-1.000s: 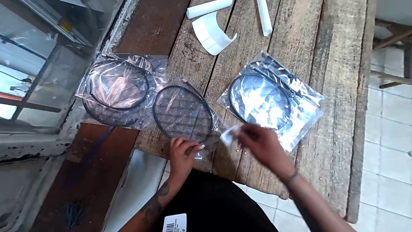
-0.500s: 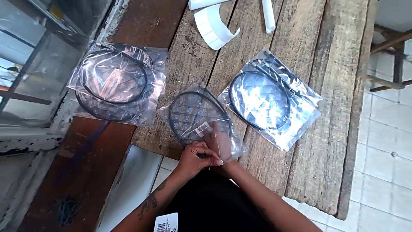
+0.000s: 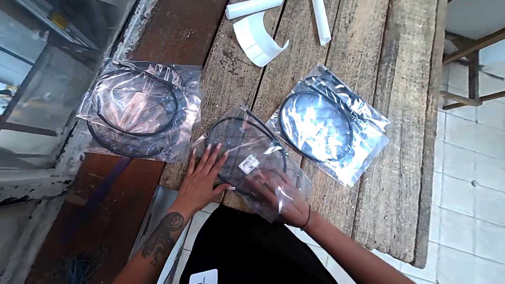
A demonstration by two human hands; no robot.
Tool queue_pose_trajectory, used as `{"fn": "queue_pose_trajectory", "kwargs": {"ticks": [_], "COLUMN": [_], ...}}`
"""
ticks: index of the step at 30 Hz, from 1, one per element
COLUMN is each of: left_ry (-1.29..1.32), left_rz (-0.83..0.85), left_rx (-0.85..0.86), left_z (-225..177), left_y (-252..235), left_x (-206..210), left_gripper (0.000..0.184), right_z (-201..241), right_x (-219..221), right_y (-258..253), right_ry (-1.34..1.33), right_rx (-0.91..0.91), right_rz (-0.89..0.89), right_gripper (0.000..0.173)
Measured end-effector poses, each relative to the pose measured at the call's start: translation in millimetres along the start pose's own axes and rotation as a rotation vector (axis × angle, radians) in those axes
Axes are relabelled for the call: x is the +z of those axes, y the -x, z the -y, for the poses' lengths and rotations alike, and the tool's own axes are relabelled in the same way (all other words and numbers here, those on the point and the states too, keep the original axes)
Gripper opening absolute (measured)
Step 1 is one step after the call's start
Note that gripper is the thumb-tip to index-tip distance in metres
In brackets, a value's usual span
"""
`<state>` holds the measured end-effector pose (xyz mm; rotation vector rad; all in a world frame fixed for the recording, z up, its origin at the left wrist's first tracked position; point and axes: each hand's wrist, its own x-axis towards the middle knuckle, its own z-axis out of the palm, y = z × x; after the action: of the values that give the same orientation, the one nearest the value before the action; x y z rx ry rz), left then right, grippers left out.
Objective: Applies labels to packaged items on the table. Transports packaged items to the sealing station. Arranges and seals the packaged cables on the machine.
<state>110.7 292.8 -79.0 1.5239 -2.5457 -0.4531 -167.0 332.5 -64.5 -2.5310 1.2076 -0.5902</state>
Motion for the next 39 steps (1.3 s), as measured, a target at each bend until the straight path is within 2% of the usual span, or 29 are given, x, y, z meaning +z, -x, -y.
{"fn": "queue_pose_trajectory", "kwargs": {"ticks": [2, 5, 6, 8, 10, 11, 13, 15, 16, 18, 20, 21, 22, 24, 25, 27, 28, 31, 33, 36, 38, 39], "left_ry": [0.013, 0.026, 0.027, 0.042, 0.089, 0.122, 0.184, 0.168, 0.138, 0.032, 0.027, 0.036, 0.045, 0.085, 0.111, 0.164, 0.209, 0.349, 0.374, 0.441, 0.468, 0.494], "left_rz": [0.010, 0.014, 0.016, 0.012, -0.045, -0.071, -0.082, -0.089, -0.114, -0.226, -0.290, -0.291, -0.315, -0.331, -0.308, -0.254, -0.201, -0.013, -0.058, -0.164, -0.181, -0.225], "left_rx": [-0.005, 0.015, 0.016, 0.010, 0.009, 0.017, 0.039, 0.026, -0.039, -0.293, -0.535, -0.592, -0.591, -0.528, -0.484, -0.358, -0.310, -0.249, -0.134, 0.028, 0.030, -0.031], "left_z": [-1.1, 3.2, 5.2, 6.6, -5.8, -20.3, -58.9, -77.5, -70.0, -21.3, 40.1, 59.3, 65.3, 46.1, 25.7, -22.4, -43.9, -69.8, -61.5, -49.7, -53.8, -61.1], "left_y": [1.6, 2.0, 4.2, 3.9, -6.6, -19.1, -55.7, -87.9, -96.9, -99.0, -87.3, -82.5, -78.9, -78.3, -74.8, -51.8, -36.4, 1.4, 14.6, 27.9, 31.8, 31.0], "left_x": [-1.1, -2.9, -3.6, -3.3, 6.2, 11.7, 14.0, -0.7, -14.7, -42.2, -49.5, -45.1, -40.9, -49.0, -57.9, -62.0, -53.8, -6.0, 13.4, 25.8, 22.4, 14.0], "left_gripper": [0.087, 0.084, 0.082, 0.078, 0.075, 0.073, 0.073, 0.077, 0.080, 0.087, 0.096, 0.090, 0.074, 0.043, 0.037, 0.037, 0.043, 0.070, 0.072, 0.061, 0.037, 0.026], "right_z": [-7.7, -21.1, -19.2, 9.2, 47.8, 59.2, 59.4, 43.7, 36.9, 32.1, 45.2, 52.9, 58.6, 72.5, 82.4, 103.2, 109.6, 118.9, 121.3, 123.4, 115.2, 102.7], "right_x": [12.2, 22.1, 17.2, -4.4, -32.8, -46.1, -68.6, -89.8, -98.9, -108.3, -105.6, -99.3, -91.3, -83.5, -83.0, -83.4, -84.5, -89.4, -93.8, -104.8, -114.6, -118.8], "right_y": [-4.6, -27.0, -29.1, -20.8, -2.2, 11.0, 43.5, 75.3, 88.3, 97.3, 77.7, 58.6, 36.2, -14.5, -37.3, -67.4, -75.9, -86.4, -88.3, -88.7, -86.0, -83.8], "right_ry": [0.081, 0.124, 0.103, -0.147, -0.394, -0.431, -0.306, -0.181, -0.170, -0.174, -0.293, -0.386, -0.467, -0.614, -0.713, -0.946, -1.024, -1.123, -1.170, -1.191, -1.081, -0.984], "right_rx": [-0.114, 0.109, 0.184, 0.278, 0.314, 0.350, 0.507, 0.661, 0.728, 0.810, 0.834, 0.796, 0.688, 0.345, 0.173, -0.057, -0.103, -0.122, -0.103, -0.046, 0.081, 0.170], "right_rz": [0.114, 0.088, 0.071, -0.042, -0.139, -0.212, -0.432, -0.624, -0.688, -0.742, -0.611, -0.465, -0.288, 0.073, 0.221, 0.413, 0.470, 0.533, 0.552, 0.467, 0.196, 0.027], "right_gripper": [0.045, 0.071, 0.071, 0.051, 0.051, 0.054, 0.050, 0.046, 0.044, 0.039, 0.040, 0.046, 0.052, 0.056, 0.057, 0.055, 0.054, 0.041, 0.029, 0.022, 0.020, 0.016]}}
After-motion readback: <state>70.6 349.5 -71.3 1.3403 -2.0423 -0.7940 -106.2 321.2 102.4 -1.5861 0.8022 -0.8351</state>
